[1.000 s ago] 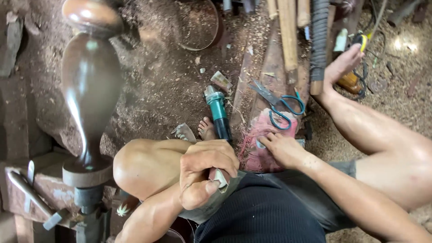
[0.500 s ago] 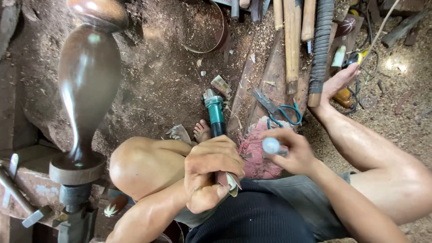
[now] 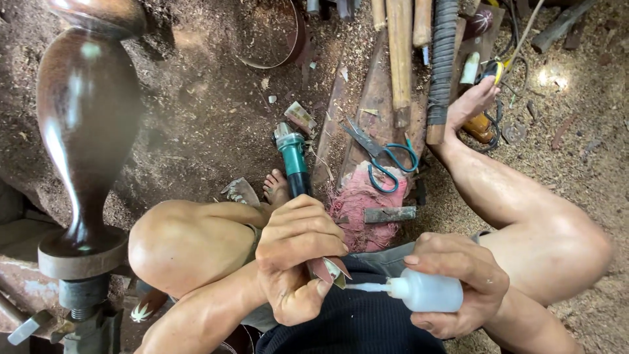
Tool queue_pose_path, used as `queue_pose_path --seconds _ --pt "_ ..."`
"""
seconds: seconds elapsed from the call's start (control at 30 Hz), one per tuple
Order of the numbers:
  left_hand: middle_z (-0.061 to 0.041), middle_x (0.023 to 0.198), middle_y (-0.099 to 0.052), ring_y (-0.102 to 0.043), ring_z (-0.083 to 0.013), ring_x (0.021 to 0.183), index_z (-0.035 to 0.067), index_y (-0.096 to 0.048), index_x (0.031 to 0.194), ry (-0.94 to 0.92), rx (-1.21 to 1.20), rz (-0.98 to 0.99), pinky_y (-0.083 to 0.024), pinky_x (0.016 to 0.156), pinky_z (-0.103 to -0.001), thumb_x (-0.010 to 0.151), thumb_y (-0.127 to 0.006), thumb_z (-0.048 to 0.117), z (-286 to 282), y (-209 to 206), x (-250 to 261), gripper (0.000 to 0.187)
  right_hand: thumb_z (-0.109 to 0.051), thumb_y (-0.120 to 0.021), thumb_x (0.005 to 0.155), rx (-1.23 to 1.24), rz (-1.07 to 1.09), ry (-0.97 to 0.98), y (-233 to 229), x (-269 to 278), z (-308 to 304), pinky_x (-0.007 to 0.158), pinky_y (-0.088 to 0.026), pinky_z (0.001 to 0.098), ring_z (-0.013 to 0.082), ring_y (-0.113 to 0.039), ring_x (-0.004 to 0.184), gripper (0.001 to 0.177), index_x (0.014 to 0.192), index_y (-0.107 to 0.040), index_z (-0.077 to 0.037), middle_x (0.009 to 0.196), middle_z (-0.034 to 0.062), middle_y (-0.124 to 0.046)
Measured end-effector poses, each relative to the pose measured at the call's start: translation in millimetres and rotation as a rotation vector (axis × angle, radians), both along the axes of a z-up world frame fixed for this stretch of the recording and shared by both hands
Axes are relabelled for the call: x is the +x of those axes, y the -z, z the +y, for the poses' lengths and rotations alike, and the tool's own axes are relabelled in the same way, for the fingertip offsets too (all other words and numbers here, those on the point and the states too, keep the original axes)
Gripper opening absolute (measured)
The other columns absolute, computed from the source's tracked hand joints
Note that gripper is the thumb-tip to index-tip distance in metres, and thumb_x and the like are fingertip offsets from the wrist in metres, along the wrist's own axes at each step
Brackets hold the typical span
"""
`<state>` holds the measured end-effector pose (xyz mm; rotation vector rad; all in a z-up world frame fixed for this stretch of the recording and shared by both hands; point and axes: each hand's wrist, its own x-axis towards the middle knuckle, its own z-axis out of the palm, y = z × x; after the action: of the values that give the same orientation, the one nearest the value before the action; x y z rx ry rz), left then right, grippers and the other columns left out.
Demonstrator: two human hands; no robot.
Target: Preparing and assembling small wooden components using sandpaper, glue, and scissors in a workshop.
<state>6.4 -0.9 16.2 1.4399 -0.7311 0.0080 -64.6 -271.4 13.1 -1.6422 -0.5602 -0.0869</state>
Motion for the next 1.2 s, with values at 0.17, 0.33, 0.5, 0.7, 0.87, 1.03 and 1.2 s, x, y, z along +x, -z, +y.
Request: queue_pose_path --seconds 0.17,0.33,0.5,0.7,0.87,1.03,1.2 --pt "-0.014 0.088 -0.07 -0.067 -0.028 0.073 -0.002 -0.068 0.095 0.011 0.004 -0.003 -0.048 0.07 -0.036 0.076 -0.065 0.026 -5 0 -1 0.034 -0.03 -0.085 0.086 0.012 0.028 -0.005 -8 6 4 0.06 -0.053 0.0308 0.0164 -0.067 0.065 0.053 0.117 -0.063 0.007 0.082 0.0091 -0.07" --pt "-0.014 0.089 -0.07 -0.067 -0.0278 0.073 -0.002 -0.068 0.096 0.023 0.01 -0.005 -0.049 0.071 -0.036 0.076 -0.065 0.025 -4 1 -1 0.034 -0.031 -0.084 0.087 -0.052 0.004 0.01 -12 7 4 0.067 -0.055 0.0347 0.0169 -0.067 0.067 0.051 0.117 -0.063 0.005 0.081 0.0082 -0.069" --pt "-0.014 0.088 -0.07 -0.067 -0.0265 0.072 -0.001 -0.068 0.095 0.016 0.02 0.009 -0.048 0.07 -0.035 0.076 -0.065 0.025 -5 1 -2 0.032 -0.032 -0.081 0.086 -0.126 -0.022 0.045 -17 7 3 0.073 -0.057 0.036 0.0174 -0.069 0.069 0.048 0.115 -0.064 0.002 0.081 0.0073 -0.069" --pt "-0.014 0.088 -0.07 -0.066 -0.027 0.071 -0.002 -0.068 0.095 0.014 0.018 0.003 -0.047 0.07 -0.035 0.078 -0.065 0.026 -6 1 -2 0.033 -0.028 -0.086 0.082 -0.168 -0.034 0.009 -24 12 -1 0.069 -0.056 0.0333 0.0189 -0.07 0.07 0.049 0.115 -0.063 0.002 0.082 0.0078 -0.068" --pt "-0.015 0.087 -0.07 -0.066 -0.0273 0.071 -0.002 -0.068 0.095 0.002 0.008 0.007 -0.048 0.069 -0.035 0.079 -0.064 0.027 -9 2 -2 0.033 -0.026 -0.088 0.078 -0.205 -0.05 -0.007 -25 12 -3 0.068 -0.055 0.0338 0.0199 -0.069 0.07 0.053 0.115 -0.063 0.002 0.081 0.0078 -0.068" --pt "-0.015 0.089 -0.07 -0.066 -0.0277 0.072 -0.002 -0.068 0.096 0.005 0.007 0.004 -0.049 0.07 -0.035 0.079 -0.064 0.027 -9 2 -3 0.033 -0.025 -0.088 0.077 -0.224 -0.047 -0.008 -28 11 -4 0.068 -0.055 0.0334 0.0209 -0.069 0.07 0.054 0.116 -0.062 0.002 0.082 0.0082 -0.068" --pt "-0.014 0.087 -0.07 -0.065 -0.0272 0.07 -0.002 -0.068 0.094 0.017 0.021 0.003 -0.047 0.068 -0.035 0.077 -0.064 0.026 -8 1 -2 0.033 -0.024 -0.089 0.076 -0.237 -0.039 -0.011 -29 10 -3 0.069 -0.056 0.0333 0.0211 -0.07 0.071 0.055 0.117 -0.061 0.001 0.083 0.0084 -0.068"
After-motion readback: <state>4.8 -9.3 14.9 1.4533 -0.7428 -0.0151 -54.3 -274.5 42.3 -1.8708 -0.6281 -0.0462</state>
